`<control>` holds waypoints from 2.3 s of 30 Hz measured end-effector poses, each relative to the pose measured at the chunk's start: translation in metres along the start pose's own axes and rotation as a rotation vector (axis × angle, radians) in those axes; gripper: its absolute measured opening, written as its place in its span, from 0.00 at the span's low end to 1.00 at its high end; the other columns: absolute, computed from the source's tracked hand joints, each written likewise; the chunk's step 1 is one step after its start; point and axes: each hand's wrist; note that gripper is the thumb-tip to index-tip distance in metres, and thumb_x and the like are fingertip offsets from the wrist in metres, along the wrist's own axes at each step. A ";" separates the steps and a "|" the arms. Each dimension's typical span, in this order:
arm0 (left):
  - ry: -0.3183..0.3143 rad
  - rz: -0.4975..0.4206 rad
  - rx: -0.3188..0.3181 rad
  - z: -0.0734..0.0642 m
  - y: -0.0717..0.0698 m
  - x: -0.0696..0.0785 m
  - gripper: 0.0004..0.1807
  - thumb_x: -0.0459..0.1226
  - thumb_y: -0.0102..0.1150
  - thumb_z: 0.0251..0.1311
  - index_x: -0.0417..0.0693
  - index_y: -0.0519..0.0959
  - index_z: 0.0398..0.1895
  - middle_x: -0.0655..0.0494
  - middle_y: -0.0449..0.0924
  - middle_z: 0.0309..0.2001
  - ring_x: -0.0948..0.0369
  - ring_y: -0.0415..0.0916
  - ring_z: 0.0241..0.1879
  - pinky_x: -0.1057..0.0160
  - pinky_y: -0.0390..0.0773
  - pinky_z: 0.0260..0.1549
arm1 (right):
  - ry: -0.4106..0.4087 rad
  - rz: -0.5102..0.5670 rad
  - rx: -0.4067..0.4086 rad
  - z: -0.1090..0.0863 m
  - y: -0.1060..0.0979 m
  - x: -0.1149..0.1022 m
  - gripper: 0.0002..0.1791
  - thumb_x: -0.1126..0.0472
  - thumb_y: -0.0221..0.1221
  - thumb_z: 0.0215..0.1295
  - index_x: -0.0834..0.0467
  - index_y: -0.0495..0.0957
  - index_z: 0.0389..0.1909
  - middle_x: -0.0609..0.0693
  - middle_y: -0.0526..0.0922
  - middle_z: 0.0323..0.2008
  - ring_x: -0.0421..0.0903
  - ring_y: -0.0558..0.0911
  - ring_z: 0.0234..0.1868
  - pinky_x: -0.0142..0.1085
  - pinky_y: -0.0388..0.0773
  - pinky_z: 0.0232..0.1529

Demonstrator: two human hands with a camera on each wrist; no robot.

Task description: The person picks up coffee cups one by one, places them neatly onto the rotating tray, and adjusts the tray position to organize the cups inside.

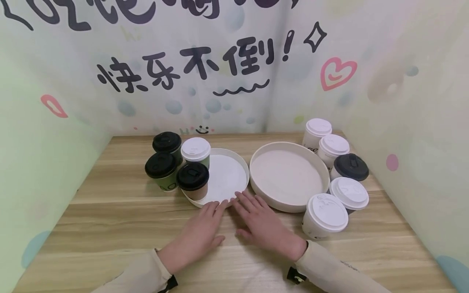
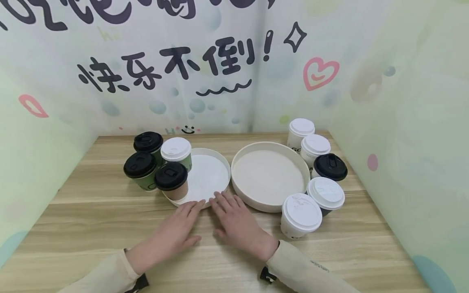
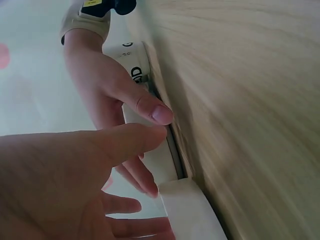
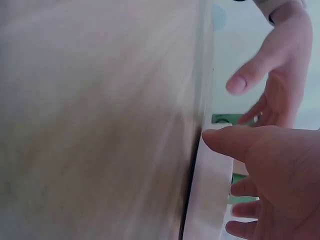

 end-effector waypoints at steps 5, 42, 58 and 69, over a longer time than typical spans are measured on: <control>-0.032 -0.002 -0.020 -0.003 -0.005 -0.004 0.47 0.49 0.73 0.52 0.37 0.63 0.70 0.40 0.74 0.60 0.49 0.73 0.61 0.53 0.76 0.62 | 0.027 -0.044 0.004 0.001 -0.005 0.008 0.44 0.39 0.62 0.62 0.56 0.61 0.74 0.57 0.62 0.75 0.56 0.60 0.77 0.54 0.61 0.75; -0.006 0.066 -0.018 0.004 -0.018 -0.002 0.42 0.53 0.69 0.54 0.42 0.68 0.68 0.47 0.78 0.55 0.52 0.77 0.55 0.53 0.79 0.56 | -0.001 -0.035 0.012 0.003 -0.007 0.010 0.42 0.39 0.63 0.60 0.49 0.64 0.73 0.56 0.68 0.71 0.57 0.64 0.75 0.55 0.59 0.75; 0.011 0.062 -0.048 0.009 -0.014 0.003 0.41 0.53 0.69 0.55 0.43 0.67 0.68 0.48 0.77 0.57 0.52 0.76 0.56 0.54 0.79 0.56 | 0.006 -0.077 0.015 0.003 -0.010 0.010 0.41 0.38 0.62 0.61 0.53 0.66 0.72 0.56 0.69 0.71 0.56 0.65 0.74 0.56 0.61 0.74; -0.072 0.049 -0.050 0.004 -0.020 -0.010 0.37 0.52 0.69 0.55 0.41 0.72 0.64 0.48 0.79 0.46 0.51 0.79 0.48 0.54 0.79 0.53 | 0.015 -0.040 0.024 0.003 -0.010 0.018 0.40 0.40 0.64 0.60 0.49 0.67 0.71 0.57 0.70 0.70 0.58 0.66 0.73 0.58 0.62 0.72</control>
Point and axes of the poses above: each hand's wrist, its own z-axis towards the middle knuckle, its own y-axis out of the palm, x = y × z
